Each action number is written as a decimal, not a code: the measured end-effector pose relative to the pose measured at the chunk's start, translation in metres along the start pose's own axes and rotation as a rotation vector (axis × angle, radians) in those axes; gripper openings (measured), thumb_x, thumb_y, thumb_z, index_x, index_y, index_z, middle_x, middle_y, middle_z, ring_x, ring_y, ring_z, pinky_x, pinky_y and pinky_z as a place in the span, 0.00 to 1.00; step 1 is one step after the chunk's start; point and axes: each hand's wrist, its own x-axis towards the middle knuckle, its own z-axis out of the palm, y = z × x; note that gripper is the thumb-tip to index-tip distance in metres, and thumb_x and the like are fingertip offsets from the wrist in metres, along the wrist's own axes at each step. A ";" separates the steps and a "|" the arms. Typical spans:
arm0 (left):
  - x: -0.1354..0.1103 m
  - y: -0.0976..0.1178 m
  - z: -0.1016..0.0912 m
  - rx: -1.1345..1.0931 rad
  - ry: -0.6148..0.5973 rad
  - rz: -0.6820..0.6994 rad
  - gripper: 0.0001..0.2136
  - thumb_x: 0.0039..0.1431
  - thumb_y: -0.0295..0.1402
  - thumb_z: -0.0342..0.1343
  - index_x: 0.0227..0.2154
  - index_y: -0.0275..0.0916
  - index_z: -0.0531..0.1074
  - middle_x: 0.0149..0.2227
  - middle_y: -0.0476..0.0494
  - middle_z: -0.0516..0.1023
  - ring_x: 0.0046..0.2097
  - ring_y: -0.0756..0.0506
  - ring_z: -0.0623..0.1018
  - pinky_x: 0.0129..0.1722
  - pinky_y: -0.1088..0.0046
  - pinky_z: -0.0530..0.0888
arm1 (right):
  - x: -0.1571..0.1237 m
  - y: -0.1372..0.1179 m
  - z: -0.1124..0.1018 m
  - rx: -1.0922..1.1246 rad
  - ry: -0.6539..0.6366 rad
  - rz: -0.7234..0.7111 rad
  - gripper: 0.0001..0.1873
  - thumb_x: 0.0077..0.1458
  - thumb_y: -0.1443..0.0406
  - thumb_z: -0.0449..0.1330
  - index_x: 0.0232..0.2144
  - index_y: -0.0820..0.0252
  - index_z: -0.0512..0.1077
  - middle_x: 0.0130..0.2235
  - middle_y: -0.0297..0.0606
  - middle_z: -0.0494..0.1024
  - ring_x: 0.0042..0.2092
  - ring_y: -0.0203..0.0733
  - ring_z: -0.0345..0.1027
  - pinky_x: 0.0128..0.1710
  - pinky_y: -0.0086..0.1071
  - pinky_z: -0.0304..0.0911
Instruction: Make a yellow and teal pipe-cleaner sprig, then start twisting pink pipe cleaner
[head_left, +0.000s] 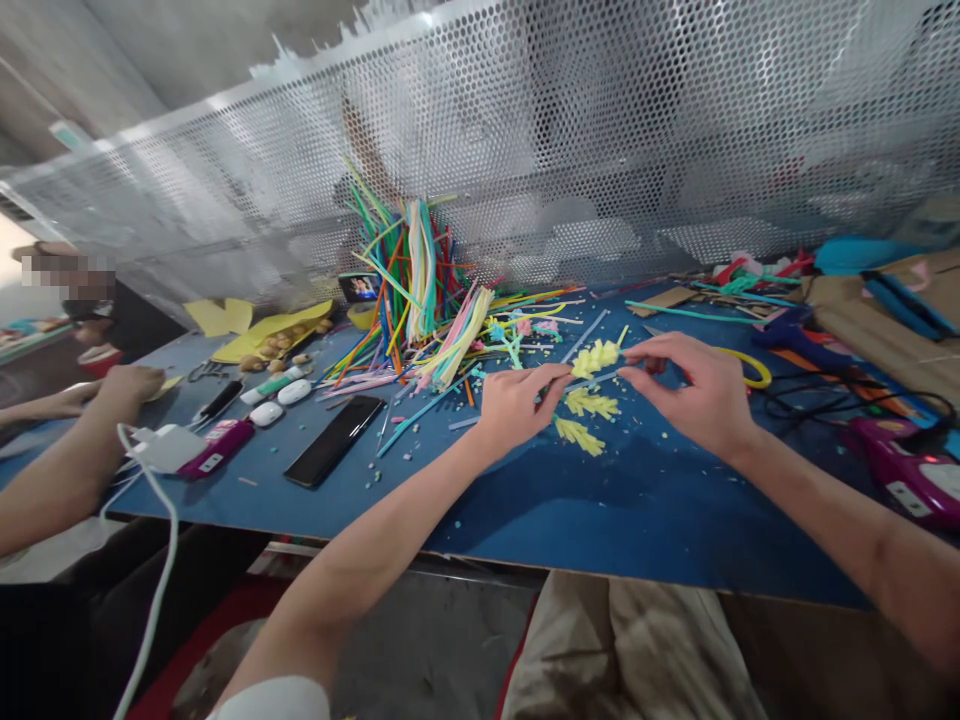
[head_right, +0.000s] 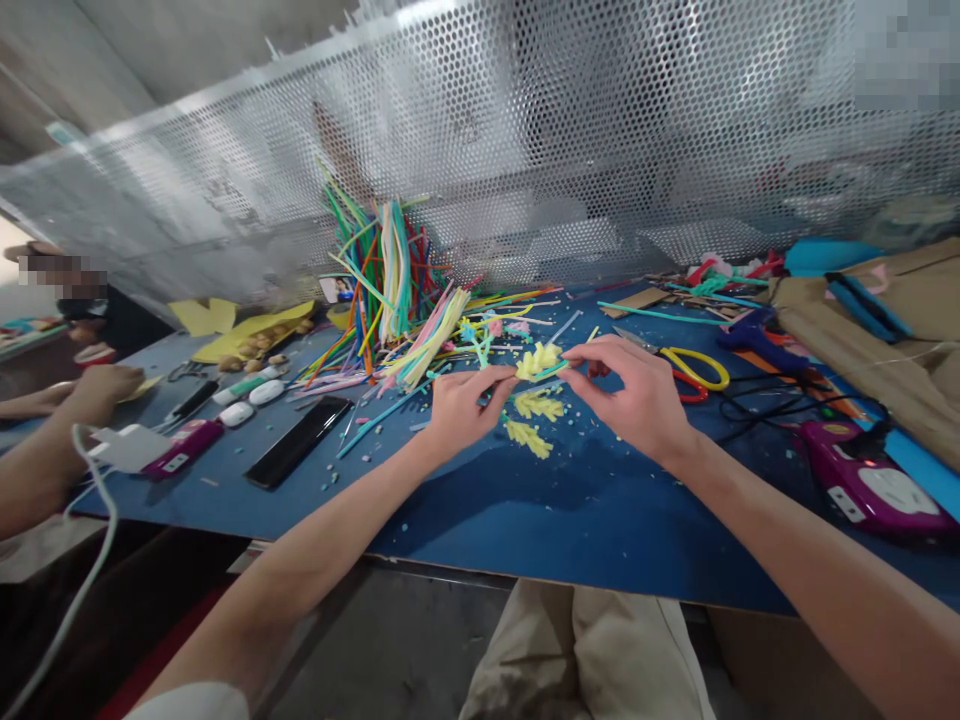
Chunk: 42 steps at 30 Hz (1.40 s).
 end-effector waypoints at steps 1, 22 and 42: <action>0.000 0.001 0.000 0.003 -0.002 0.014 0.08 0.65 0.36 0.53 0.41 0.42 0.76 0.31 0.51 0.82 0.29 0.52 0.79 0.29 0.78 0.69 | -0.001 -0.002 0.001 0.011 0.007 0.027 0.05 0.56 0.62 0.63 0.37 0.51 0.75 0.32 0.33 0.77 0.30 0.38 0.69 0.33 0.35 0.67; 0.002 0.011 0.002 0.160 0.117 0.088 0.07 0.62 0.36 0.57 0.38 0.45 0.79 0.18 0.54 0.75 0.19 0.55 0.70 0.25 0.76 0.61 | -0.005 -0.010 0.011 0.182 0.110 0.362 0.05 0.52 0.57 0.66 0.28 0.49 0.78 0.28 0.33 0.78 0.24 0.37 0.62 0.25 0.35 0.64; 0.000 0.011 0.005 0.137 0.076 0.028 0.08 0.62 0.38 0.56 0.36 0.44 0.80 0.20 0.52 0.78 0.20 0.54 0.73 0.23 0.77 0.61 | -0.004 -0.011 0.007 0.092 0.082 0.175 0.02 0.53 0.61 0.66 0.30 0.46 0.79 0.31 0.31 0.82 0.32 0.40 0.68 0.35 0.39 0.65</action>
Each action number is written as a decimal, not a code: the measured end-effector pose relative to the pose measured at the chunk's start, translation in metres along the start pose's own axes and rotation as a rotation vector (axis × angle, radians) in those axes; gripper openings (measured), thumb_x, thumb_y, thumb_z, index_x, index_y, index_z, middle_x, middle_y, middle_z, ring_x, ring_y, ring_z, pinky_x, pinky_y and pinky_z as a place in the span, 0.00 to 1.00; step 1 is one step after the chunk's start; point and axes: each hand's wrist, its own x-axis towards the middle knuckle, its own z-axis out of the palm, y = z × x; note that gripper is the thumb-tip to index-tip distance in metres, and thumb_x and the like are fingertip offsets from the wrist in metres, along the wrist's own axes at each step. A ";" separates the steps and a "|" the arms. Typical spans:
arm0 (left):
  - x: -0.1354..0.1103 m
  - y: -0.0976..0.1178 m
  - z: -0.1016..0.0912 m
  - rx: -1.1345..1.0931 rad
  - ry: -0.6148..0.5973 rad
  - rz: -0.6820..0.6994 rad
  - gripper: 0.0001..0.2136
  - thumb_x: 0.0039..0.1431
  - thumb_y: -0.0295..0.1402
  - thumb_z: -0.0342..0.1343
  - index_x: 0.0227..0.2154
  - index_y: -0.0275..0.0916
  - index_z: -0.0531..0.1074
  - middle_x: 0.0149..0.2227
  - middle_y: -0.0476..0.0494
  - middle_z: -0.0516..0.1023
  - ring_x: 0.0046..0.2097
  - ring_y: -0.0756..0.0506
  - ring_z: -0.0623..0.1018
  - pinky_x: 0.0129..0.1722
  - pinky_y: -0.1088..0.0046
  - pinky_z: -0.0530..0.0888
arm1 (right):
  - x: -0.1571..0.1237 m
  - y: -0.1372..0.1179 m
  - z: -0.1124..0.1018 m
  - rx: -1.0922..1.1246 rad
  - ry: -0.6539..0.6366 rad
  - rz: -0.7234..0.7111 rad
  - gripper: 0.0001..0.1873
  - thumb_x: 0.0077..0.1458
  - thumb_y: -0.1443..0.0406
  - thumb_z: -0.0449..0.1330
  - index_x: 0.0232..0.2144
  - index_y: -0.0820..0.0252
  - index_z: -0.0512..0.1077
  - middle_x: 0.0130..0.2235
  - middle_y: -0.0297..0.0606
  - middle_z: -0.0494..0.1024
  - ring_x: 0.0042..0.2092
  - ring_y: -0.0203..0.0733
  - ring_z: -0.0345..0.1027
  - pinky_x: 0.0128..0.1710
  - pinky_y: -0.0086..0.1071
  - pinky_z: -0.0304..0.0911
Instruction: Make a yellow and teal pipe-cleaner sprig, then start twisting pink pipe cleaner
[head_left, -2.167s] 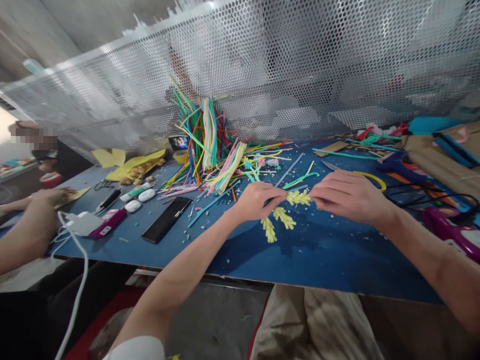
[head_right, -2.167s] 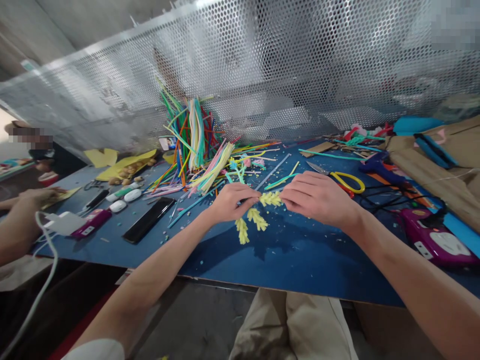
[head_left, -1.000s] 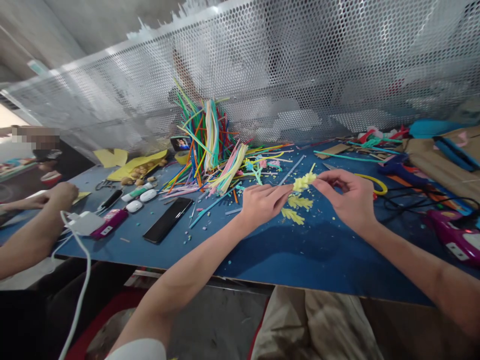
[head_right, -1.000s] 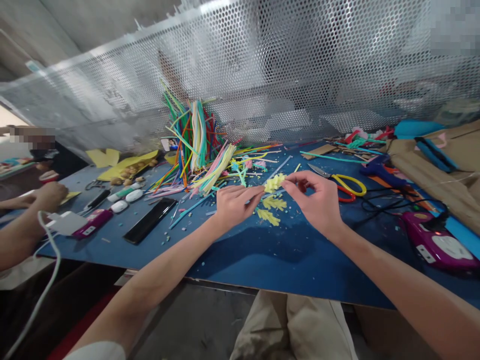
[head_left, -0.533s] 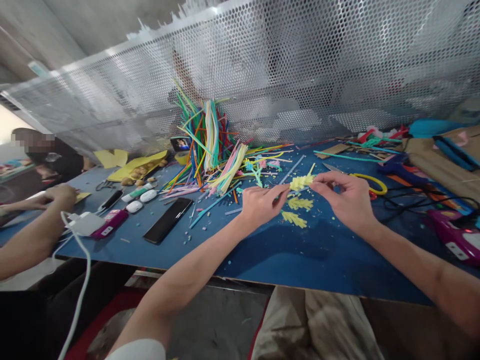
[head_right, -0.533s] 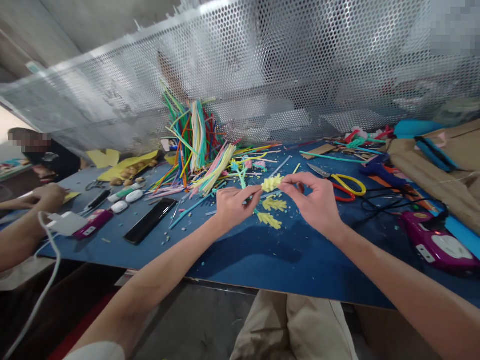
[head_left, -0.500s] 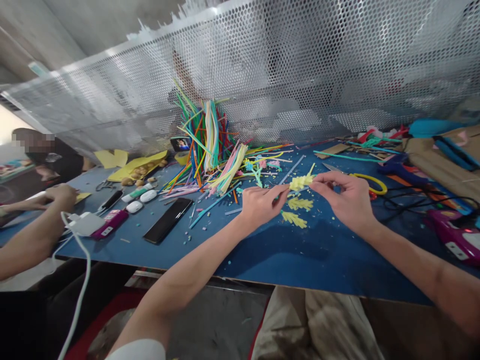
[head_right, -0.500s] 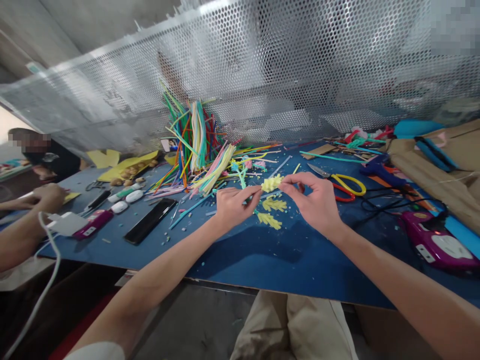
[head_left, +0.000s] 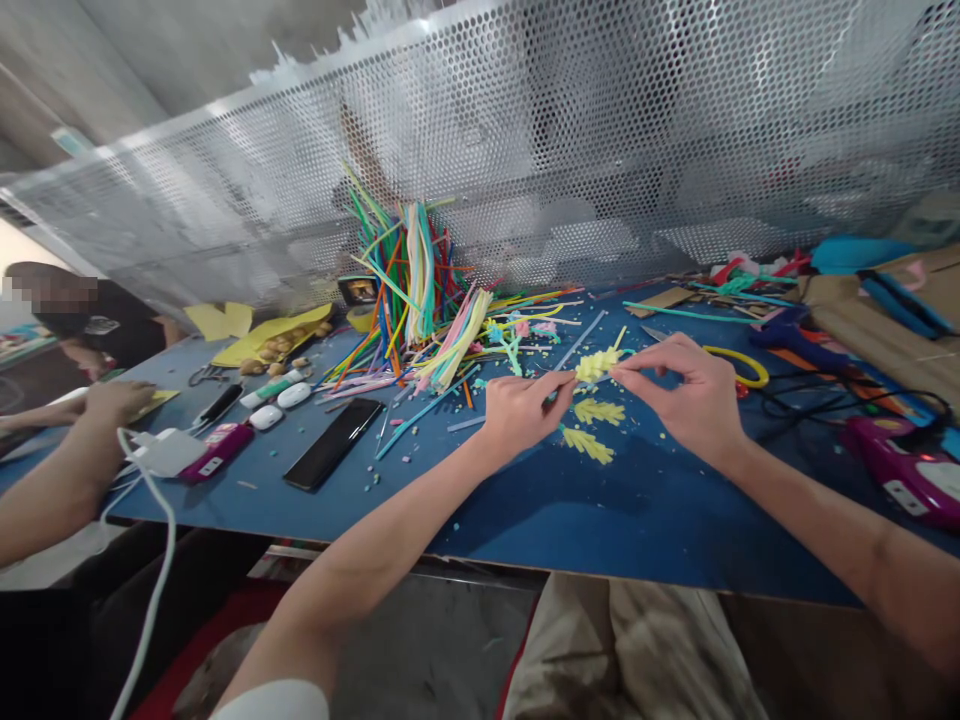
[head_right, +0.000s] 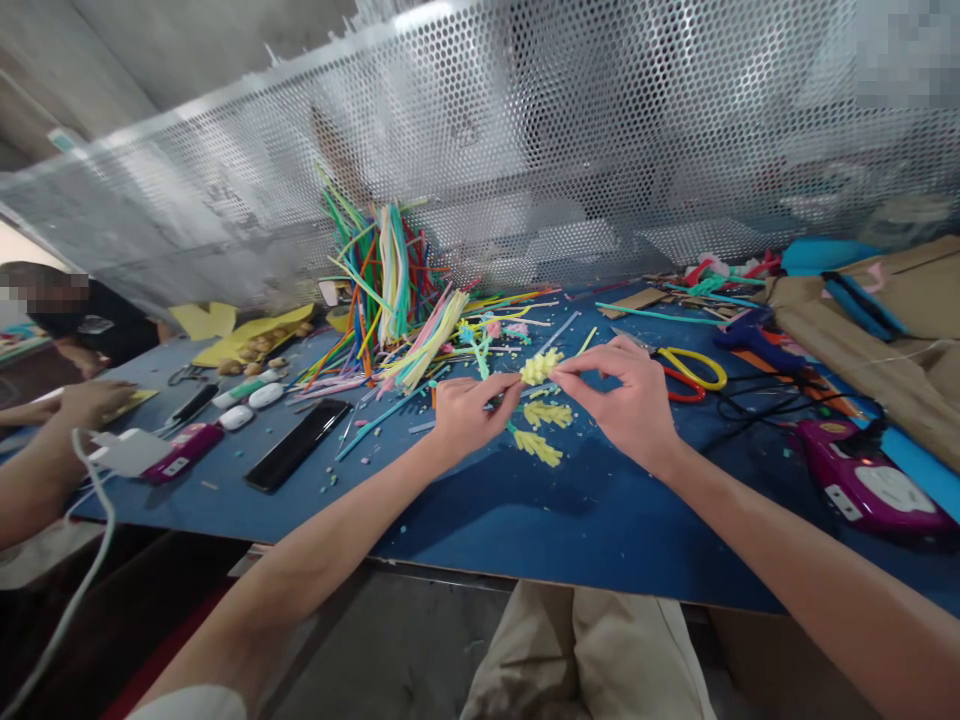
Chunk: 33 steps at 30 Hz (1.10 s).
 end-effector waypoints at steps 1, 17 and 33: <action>0.000 0.000 0.000 -0.002 -0.004 -0.008 0.08 0.62 0.38 0.56 0.36 0.44 0.80 0.20 0.52 0.78 0.20 0.53 0.73 0.23 0.77 0.61 | 0.001 0.001 0.000 -0.002 0.000 -0.010 0.02 0.54 0.60 0.66 0.30 0.45 0.79 0.31 0.31 0.82 0.32 0.40 0.69 0.35 0.39 0.65; -0.002 0.002 0.005 -0.190 -0.044 -0.102 0.09 0.63 0.38 0.56 0.37 0.41 0.78 0.23 0.53 0.80 0.20 0.55 0.73 0.21 0.78 0.61 | 0.001 0.010 0.002 -0.064 0.028 -0.130 0.02 0.54 0.63 0.65 0.30 0.52 0.77 0.32 0.35 0.79 0.34 0.41 0.71 0.39 0.39 0.65; -0.002 0.000 0.005 -0.268 -0.122 -0.113 0.09 0.65 0.35 0.52 0.41 0.39 0.75 0.32 0.50 0.84 0.24 0.55 0.77 0.23 0.81 0.67 | 0.002 0.015 -0.004 -0.178 0.050 -0.208 0.01 0.53 0.61 0.66 0.31 0.47 0.79 0.32 0.32 0.80 0.35 0.44 0.70 0.40 0.42 0.60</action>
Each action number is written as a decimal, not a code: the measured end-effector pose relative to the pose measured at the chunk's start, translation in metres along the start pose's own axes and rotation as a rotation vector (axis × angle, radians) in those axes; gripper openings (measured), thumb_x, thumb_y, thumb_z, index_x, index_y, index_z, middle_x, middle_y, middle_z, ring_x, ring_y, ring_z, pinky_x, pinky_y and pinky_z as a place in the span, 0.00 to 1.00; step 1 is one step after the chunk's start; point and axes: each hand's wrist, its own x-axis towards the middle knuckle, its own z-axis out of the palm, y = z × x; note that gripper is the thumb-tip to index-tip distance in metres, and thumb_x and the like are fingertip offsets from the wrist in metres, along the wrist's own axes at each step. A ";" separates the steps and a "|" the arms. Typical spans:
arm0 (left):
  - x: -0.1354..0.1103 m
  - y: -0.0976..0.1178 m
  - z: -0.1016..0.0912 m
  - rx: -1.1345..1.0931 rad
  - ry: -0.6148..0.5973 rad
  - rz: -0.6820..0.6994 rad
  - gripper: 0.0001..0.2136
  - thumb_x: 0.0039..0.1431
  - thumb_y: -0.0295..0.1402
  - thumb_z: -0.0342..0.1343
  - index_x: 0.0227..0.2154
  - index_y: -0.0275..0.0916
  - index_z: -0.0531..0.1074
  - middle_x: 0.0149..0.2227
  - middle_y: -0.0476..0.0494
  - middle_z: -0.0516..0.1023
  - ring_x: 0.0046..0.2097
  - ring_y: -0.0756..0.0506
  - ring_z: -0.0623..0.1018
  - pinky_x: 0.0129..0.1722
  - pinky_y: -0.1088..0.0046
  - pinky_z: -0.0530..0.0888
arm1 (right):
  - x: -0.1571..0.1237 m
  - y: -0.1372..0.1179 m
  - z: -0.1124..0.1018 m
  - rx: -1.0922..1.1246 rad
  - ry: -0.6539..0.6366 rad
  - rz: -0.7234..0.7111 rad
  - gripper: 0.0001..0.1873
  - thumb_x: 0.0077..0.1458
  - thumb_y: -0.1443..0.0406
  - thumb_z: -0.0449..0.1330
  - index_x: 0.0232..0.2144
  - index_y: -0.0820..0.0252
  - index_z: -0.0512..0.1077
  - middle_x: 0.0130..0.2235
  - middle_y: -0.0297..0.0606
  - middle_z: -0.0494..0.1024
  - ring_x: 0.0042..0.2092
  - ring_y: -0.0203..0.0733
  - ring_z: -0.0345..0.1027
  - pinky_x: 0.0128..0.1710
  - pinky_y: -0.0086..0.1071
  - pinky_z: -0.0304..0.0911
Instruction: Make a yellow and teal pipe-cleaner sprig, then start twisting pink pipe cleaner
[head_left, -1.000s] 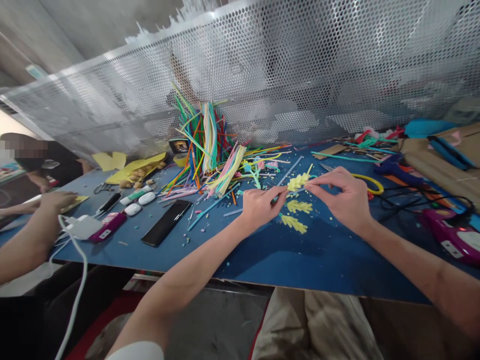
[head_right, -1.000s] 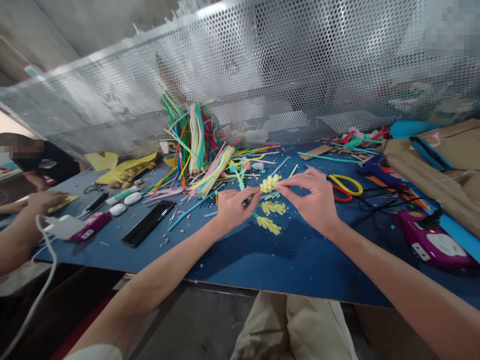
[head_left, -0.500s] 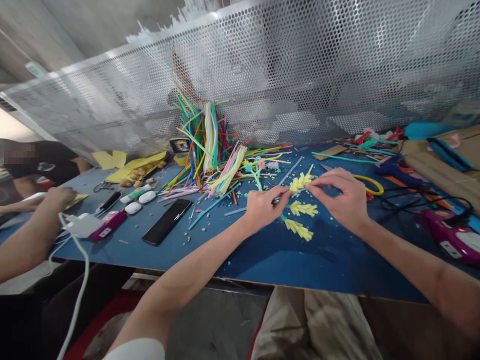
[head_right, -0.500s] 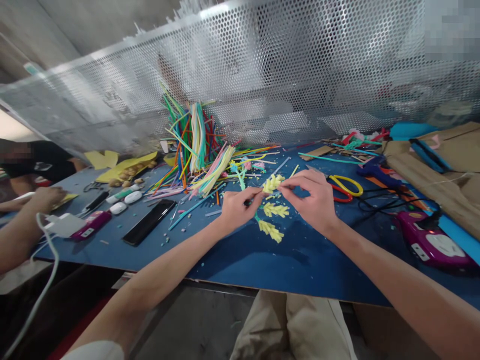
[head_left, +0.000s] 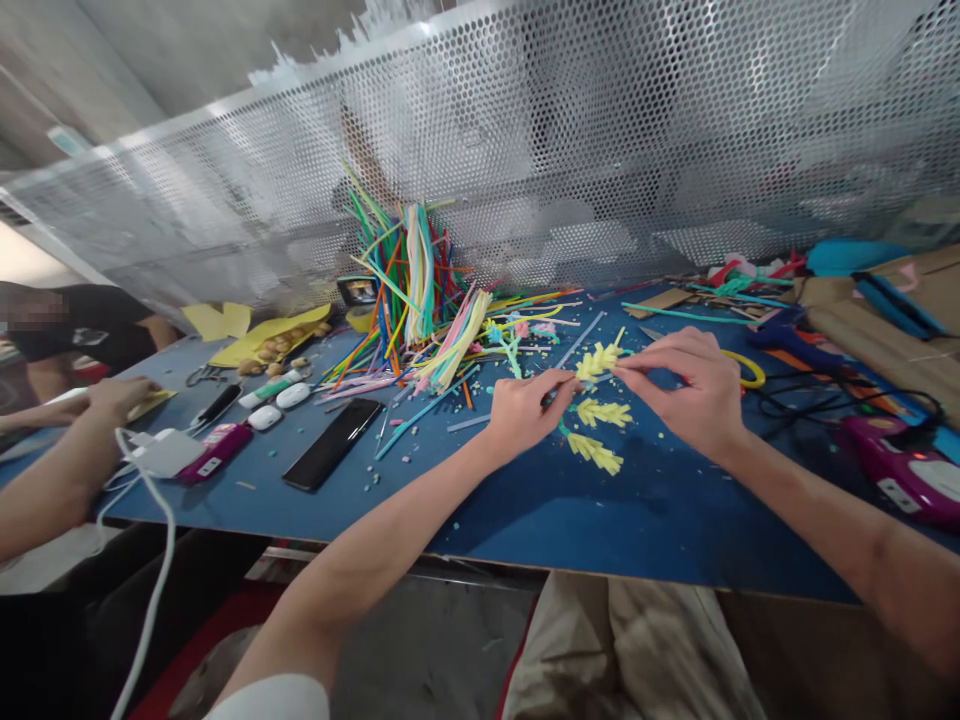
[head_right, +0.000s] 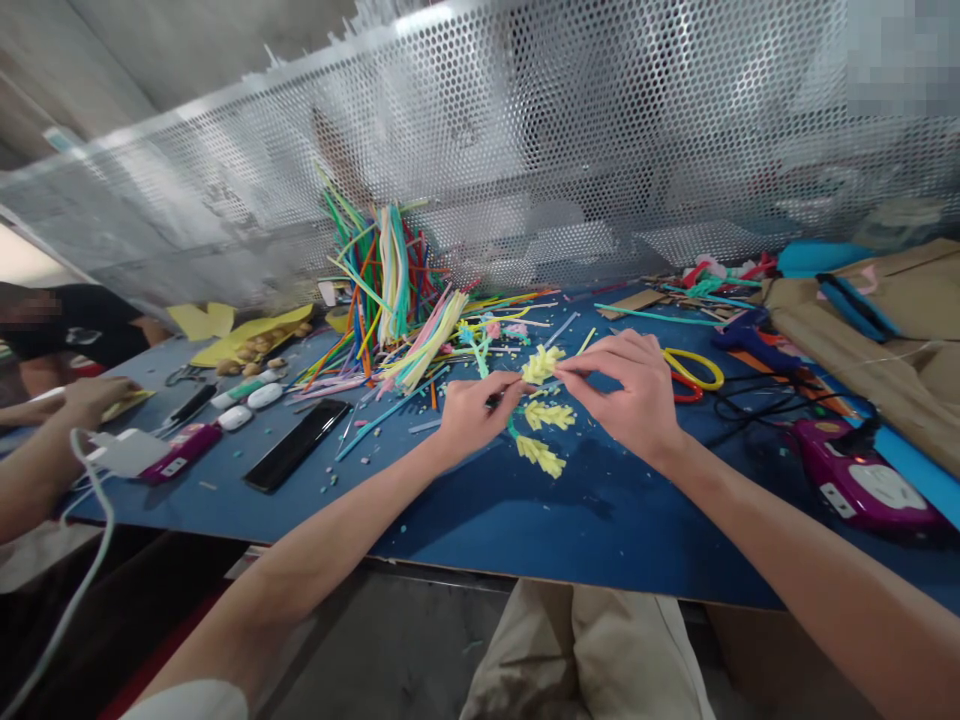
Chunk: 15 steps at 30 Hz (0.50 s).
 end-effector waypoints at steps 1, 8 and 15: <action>0.000 -0.001 -0.001 -0.002 -0.008 0.003 0.09 0.66 0.35 0.52 0.41 0.39 0.75 0.32 0.50 0.84 0.24 0.55 0.77 0.24 0.81 0.67 | 0.001 0.002 -0.002 0.000 -0.001 -0.024 0.02 0.53 0.62 0.66 0.32 0.47 0.79 0.33 0.33 0.80 0.35 0.44 0.71 0.41 0.42 0.60; 0.000 -0.006 -0.002 -0.080 -0.075 -0.020 0.09 0.65 0.36 0.52 0.41 0.38 0.74 0.32 0.50 0.83 0.23 0.55 0.76 0.25 0.81 0.69 | 0.007 0.015 -0.009 -0.079 -0.108 -0.271 0.05 0.53 0.66 0.66 0.34 0.52 0.77 0.35 0.35 0.81 0.37 0.41 0.71 0.40 0.37 0.63; -0.001 -0.005 -0.003 -0.129 -0.113 -0.037 0.10 0.66 0.36 0.52 0.41 0.38 0.75 0.30 0.49 0.83 0.24 0.54 0.76 0.25 0.81 0.70 | 0.006 0.017 -0.011 -0.107 -0.164 -0.327 0.06 0.53 0.66 0.66 0.35 0.49 0.77 0.37 0.33 0.81 0.37 0.39 0.70 0.40 0.37 0.61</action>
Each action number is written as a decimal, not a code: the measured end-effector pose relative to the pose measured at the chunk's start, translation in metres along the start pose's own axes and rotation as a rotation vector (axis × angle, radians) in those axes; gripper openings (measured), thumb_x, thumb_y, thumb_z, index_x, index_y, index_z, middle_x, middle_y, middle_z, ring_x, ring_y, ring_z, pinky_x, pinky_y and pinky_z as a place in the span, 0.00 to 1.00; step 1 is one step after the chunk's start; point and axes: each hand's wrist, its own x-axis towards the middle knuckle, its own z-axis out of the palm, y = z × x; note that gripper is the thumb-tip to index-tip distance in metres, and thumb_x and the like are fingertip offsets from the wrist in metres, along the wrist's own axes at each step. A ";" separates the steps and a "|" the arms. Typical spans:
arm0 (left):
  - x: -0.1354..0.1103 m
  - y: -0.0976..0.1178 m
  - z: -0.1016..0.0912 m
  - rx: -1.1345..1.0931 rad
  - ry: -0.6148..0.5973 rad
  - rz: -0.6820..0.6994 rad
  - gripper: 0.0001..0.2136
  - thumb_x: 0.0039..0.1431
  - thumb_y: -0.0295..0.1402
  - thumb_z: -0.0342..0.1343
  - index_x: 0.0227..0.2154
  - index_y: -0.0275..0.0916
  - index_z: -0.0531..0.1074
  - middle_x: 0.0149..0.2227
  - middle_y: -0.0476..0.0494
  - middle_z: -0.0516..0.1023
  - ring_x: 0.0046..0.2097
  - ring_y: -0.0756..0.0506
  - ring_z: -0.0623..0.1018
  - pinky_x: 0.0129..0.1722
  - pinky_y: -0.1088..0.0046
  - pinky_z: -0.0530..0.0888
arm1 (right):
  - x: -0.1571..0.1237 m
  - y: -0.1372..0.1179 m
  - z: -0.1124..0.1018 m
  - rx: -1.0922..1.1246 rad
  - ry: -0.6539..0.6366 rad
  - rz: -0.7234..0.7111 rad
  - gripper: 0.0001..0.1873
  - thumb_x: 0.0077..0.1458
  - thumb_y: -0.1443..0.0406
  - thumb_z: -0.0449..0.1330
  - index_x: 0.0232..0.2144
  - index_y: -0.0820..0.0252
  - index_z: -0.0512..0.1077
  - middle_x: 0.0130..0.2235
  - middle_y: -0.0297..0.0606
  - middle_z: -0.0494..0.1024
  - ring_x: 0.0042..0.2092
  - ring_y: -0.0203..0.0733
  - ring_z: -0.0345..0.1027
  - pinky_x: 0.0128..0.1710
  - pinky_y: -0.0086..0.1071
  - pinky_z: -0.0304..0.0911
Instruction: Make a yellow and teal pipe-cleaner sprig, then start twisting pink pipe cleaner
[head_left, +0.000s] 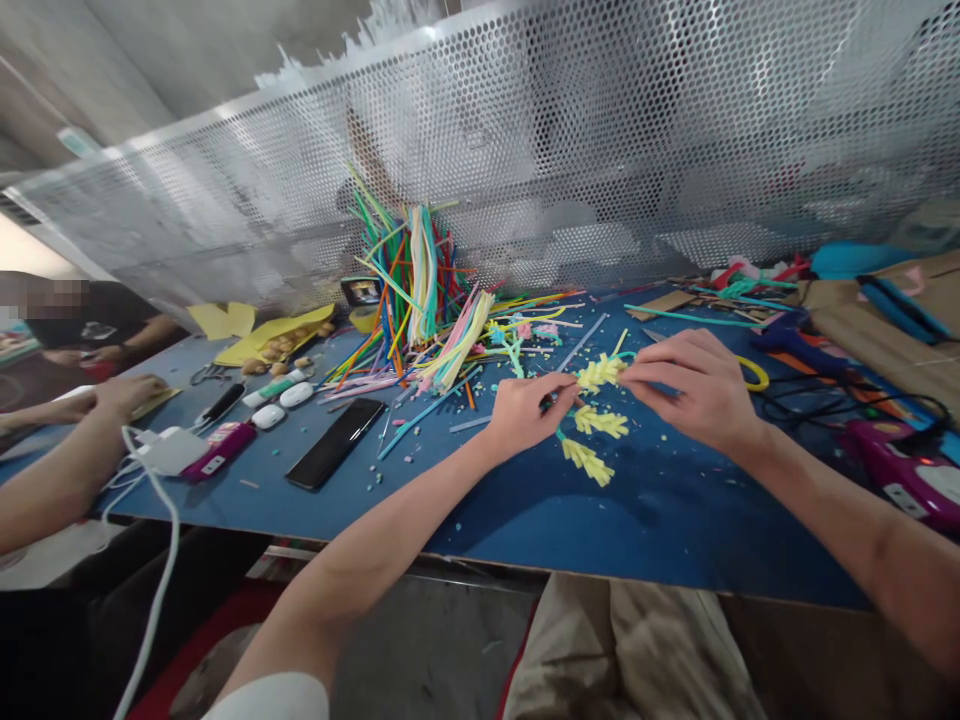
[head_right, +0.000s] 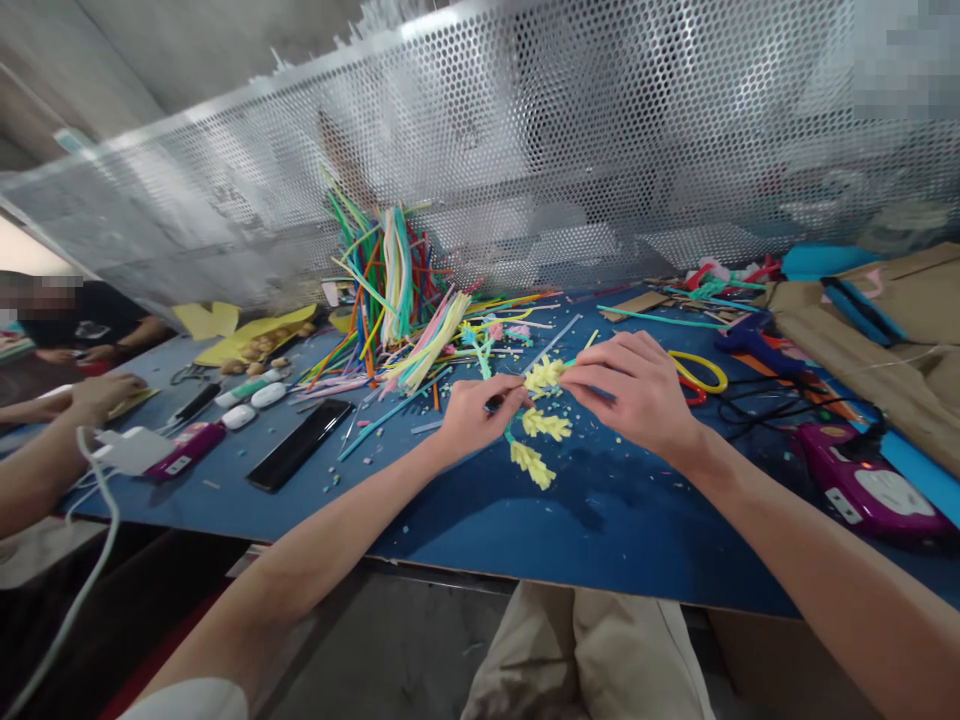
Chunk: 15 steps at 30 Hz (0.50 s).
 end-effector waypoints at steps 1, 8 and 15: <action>0.000 0.000 0.000 -0.013 -0.003 -0.002 0.10 0.65 0.36 0.52 0.41 0.38 0.75 0.29 0.49 0.83 0.24 0.54 0.76 0.26 0.81 0.70 | 0.000 0.000 -0.001 -0.005 -0.010 -0.015 0.06 0.53 0.66 0.66 0.35 0.48 0.77 0.37 0.33 0.81 0.37 0.39 0.69 0.40 0.37 0.60; 0.004 0.004 -0.004 -0.167 -0.046 -0.029 0.11 0.66 0.36 0.51 0.40 0.36 0.76 0.30 0.48 0.83 0.21 0.55 0.70 0.27 0.80 0.70 | 0.000 -0.002 0.000 0.000 -0.013 0.004 0.06 0.53 0.66 0.65 0.35 0.49 0.77 0.37 0.33 0.81 0.37 0.39 0.69 0.40 0.38 0.60; 0.007 0.003 -0.010 -0.209 -0.170 -0.054 0.15 0.67 0.39 0.48 0.37 0.36 0.77 0.30 0.46 0.82 0.22 0.54 0.71 0.26 0.79 0.69 | 0.001 0.004 -0.001 0.077 -0.021 0.016 0.09 0.55 0.68 0.63 0.39 0.50 0.76 0.38 0.36 0.80 0.40 0.41 0.71 0.43 0.38 0.65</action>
